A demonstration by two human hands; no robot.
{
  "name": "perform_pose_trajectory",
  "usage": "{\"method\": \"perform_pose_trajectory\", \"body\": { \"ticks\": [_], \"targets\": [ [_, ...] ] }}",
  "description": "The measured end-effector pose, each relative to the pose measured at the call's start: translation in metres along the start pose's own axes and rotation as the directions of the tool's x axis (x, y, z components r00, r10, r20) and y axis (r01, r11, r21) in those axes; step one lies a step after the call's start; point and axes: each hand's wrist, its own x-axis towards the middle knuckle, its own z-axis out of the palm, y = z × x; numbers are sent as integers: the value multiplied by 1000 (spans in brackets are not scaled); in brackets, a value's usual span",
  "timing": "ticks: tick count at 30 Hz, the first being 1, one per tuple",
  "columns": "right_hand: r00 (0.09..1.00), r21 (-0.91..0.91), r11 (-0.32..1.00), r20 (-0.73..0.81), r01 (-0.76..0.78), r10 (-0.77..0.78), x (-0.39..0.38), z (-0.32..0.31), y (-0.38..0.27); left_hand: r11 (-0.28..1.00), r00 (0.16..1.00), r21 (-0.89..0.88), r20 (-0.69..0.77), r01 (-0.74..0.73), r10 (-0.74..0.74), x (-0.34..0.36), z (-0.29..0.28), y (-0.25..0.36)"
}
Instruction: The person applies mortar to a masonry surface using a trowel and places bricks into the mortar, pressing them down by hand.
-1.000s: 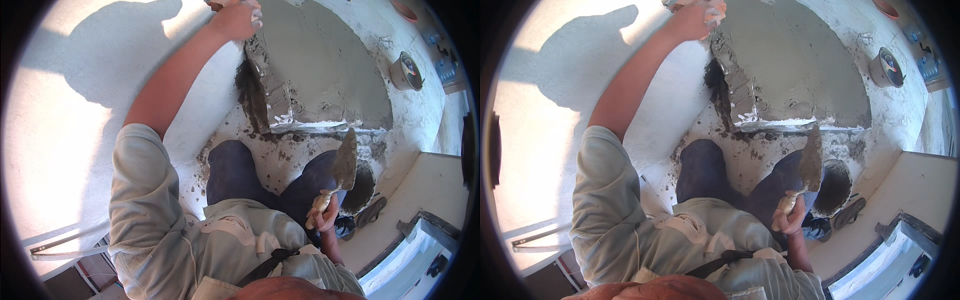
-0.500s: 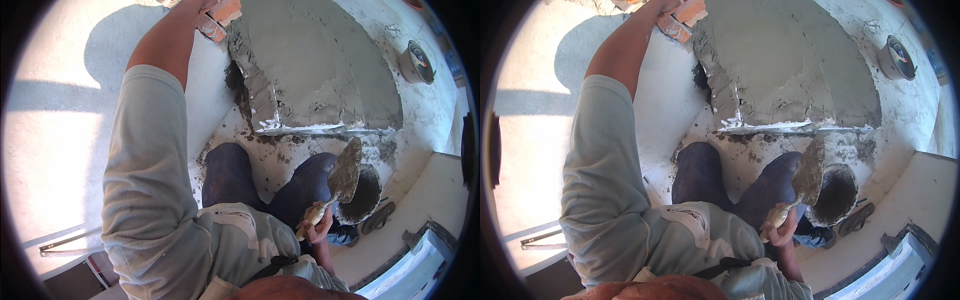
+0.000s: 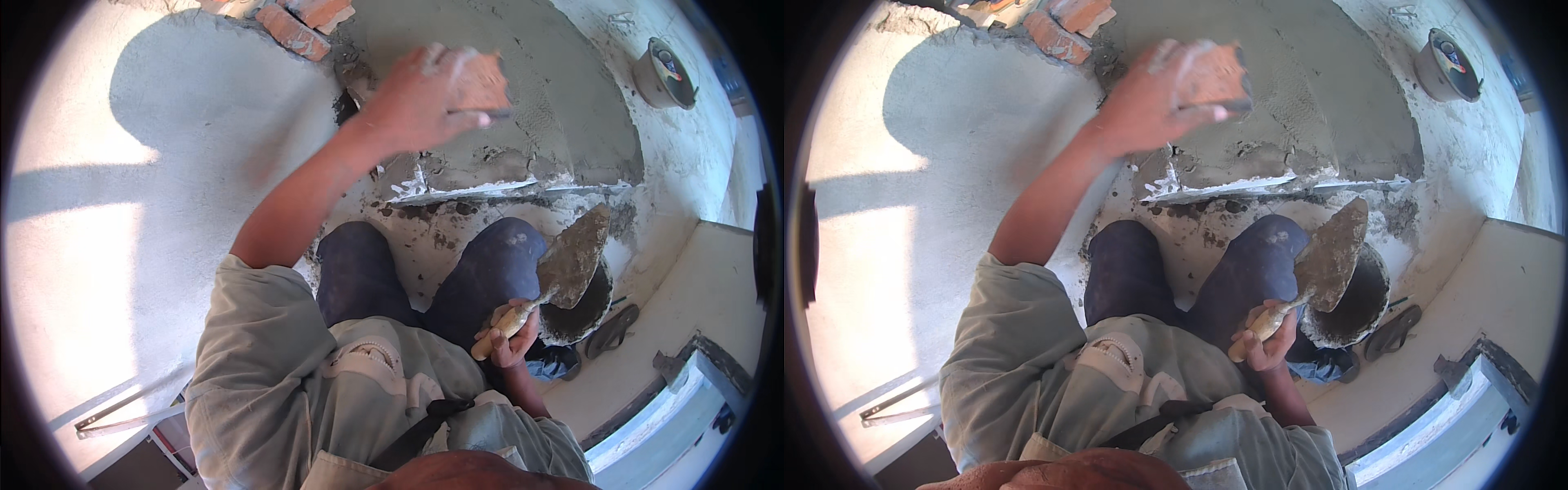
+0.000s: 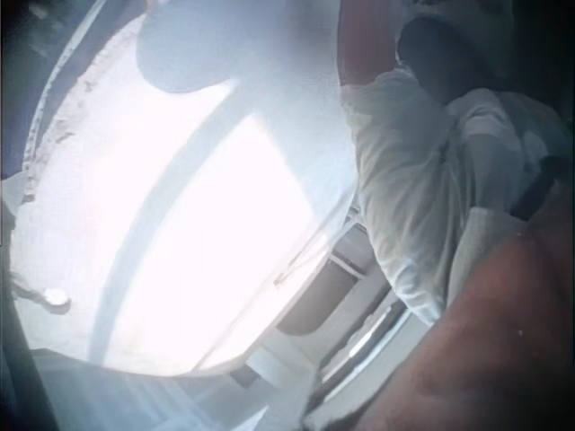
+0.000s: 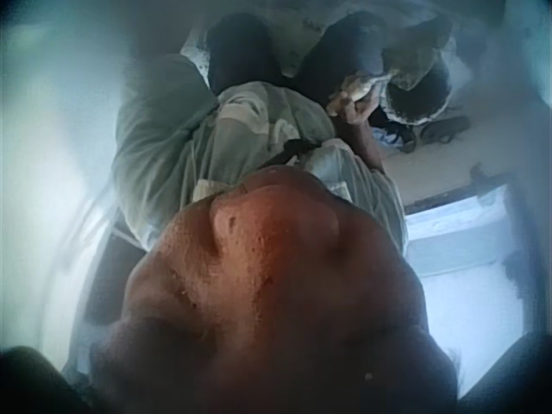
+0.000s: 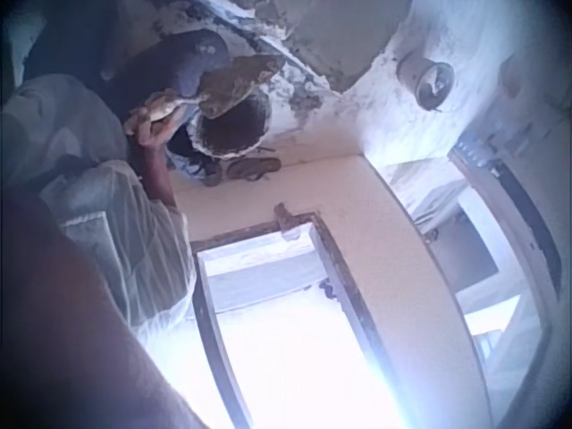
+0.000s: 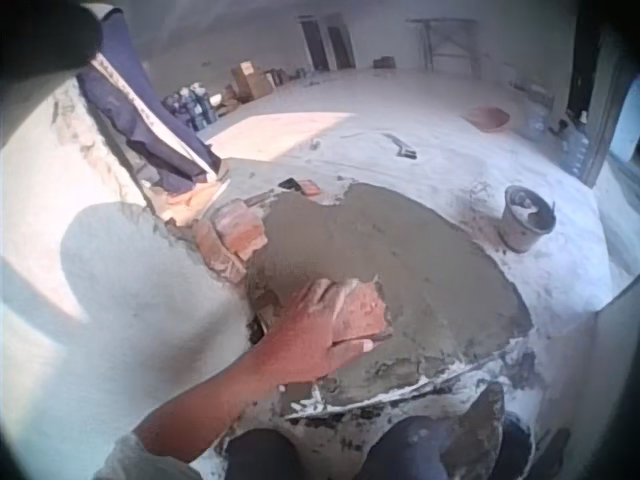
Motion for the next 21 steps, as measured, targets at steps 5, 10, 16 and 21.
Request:
{"method": "perform_pose_trajectory", "body": {
  "ticks": [5, 10, 16, 21],
  "targets": [
    [1000, -16, 1000, 13, 11, -11, 3, 4, 1, 995, 987, -32, 122, -97, 100, -15, 88, 41],
    [1000, -64, 998, -17, 10, -11, -3, 1, 6, 989, 960, -133, 262, -67, 100, -14, 87, 27],
    [1000, -23, 1000, -25, -15, 14, -6, 4, 3, 907, 964, 353, -214, 230, -161, 55, 4, -94],
    [1000, 0, 1000, -11, -25, 25, -7, 4, 1, 537, 660, 709, 135, 457, -739, 96, -102, -205]
  ]
}}
